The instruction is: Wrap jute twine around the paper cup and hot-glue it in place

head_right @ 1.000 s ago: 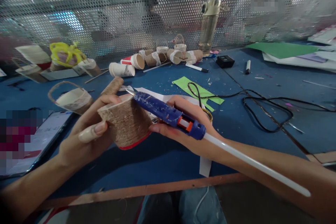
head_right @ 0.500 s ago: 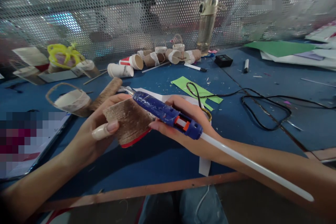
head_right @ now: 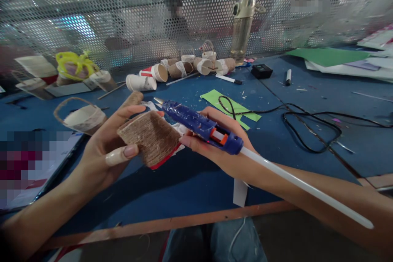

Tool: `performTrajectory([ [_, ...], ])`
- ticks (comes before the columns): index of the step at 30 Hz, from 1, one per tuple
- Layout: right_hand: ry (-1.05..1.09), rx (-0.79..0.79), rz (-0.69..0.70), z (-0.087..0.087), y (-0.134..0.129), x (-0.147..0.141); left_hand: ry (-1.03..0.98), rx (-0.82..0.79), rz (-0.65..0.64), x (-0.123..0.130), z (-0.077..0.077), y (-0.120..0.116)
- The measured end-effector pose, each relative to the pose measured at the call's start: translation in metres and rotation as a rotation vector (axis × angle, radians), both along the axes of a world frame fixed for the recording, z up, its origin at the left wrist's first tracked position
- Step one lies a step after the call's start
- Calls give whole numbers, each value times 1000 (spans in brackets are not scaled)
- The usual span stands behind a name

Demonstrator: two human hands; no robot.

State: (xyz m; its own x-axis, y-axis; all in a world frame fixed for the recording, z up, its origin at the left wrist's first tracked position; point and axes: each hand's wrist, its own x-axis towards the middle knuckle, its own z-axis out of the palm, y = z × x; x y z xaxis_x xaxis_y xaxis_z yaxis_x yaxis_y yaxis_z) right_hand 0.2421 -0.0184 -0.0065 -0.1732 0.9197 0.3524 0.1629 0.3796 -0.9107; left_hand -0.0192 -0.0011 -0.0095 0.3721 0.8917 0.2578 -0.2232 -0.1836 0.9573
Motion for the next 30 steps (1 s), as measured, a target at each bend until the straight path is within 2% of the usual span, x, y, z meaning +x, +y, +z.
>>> performTrajectory([
  [8,23,70,19,-4,2,3,55,143,-43,0,4,2],
  [13,-60,108,20,-5,1,5,86,202,-75,-1,4,2],
  [20,-75,131,2,-8,-1,4,62,82,-120,0,-2,-1],
  [25,-74,134,4,-7,-4,0,98,57,-29,10,-1,-2],
  [30,-100,138,-17,-5,-6,1,45,-19,-18,8,0,-2],
])
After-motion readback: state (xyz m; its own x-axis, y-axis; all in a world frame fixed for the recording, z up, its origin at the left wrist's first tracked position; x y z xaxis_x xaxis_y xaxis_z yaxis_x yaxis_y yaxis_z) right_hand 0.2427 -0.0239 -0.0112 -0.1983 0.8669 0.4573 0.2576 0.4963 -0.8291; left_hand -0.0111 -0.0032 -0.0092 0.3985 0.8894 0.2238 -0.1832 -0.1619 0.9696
